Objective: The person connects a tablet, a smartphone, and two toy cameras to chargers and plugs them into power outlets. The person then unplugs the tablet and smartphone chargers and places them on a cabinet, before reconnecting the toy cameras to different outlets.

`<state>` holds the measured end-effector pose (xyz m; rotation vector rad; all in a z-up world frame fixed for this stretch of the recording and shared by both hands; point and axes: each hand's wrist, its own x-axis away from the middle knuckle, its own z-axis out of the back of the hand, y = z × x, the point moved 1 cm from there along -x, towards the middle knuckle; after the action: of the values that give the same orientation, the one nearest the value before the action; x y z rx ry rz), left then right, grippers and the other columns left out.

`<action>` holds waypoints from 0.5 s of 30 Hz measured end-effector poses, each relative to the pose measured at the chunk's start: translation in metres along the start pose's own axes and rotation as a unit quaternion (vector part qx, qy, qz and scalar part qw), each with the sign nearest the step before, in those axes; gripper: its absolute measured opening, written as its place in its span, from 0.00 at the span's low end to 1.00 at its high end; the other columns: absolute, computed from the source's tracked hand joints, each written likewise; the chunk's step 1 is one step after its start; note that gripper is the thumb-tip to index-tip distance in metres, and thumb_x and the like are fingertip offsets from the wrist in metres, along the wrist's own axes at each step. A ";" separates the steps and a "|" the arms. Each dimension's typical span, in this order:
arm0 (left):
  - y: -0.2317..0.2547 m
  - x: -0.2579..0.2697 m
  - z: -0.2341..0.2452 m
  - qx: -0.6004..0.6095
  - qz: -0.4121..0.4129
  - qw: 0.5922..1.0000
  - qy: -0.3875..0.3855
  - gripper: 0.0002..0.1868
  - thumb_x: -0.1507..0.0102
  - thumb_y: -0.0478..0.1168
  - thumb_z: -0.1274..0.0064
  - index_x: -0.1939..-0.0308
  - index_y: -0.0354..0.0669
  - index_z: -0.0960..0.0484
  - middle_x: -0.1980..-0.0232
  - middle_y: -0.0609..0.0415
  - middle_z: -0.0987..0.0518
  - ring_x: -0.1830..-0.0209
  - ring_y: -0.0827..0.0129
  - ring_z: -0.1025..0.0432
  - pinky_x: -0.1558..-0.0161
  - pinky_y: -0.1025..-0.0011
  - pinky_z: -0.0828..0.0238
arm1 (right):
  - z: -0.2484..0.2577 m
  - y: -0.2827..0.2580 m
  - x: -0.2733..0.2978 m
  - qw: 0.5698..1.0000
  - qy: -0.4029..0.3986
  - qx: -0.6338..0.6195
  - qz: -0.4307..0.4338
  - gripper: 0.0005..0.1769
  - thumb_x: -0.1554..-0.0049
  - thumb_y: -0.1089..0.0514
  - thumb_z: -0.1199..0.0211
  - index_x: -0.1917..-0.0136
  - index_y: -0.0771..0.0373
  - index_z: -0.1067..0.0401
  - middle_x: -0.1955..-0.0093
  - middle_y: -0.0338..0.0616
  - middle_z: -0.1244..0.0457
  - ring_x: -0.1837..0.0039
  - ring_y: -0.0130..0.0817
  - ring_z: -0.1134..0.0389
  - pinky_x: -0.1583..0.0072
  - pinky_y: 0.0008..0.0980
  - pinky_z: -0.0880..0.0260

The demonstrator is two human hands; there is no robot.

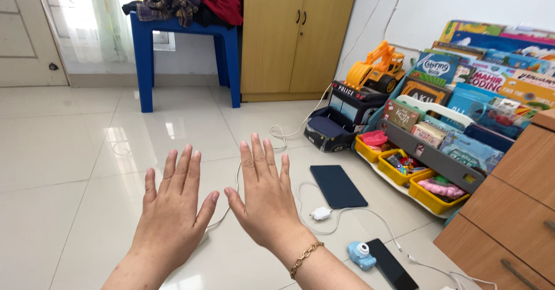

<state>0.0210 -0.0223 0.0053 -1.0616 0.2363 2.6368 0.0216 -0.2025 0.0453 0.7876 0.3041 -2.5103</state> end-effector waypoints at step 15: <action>0.061 -0.057 -0.145 0.099 0.041 0.979 -0.173 0.42 0.33 0.60 0.68 0.20 0.44 0.58 0.16 0.47 0.59 0.17 0.47 0.69 0.31 0.35 0.75 | -0.082 0.143 0.025 0.991 -0.066 0.019 -0.114 0.46 0.41 0.43 0.43 0.19 0.62 0.59 0.16 0.59 0.67 0.17 0.54 0.71 0.25 0.64 0.76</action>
<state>0.1343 -0.1287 -0.0561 -0.5298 0.4608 2.7436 0.1162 -0.3065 -0.0450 0.6279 0.3182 -2.7756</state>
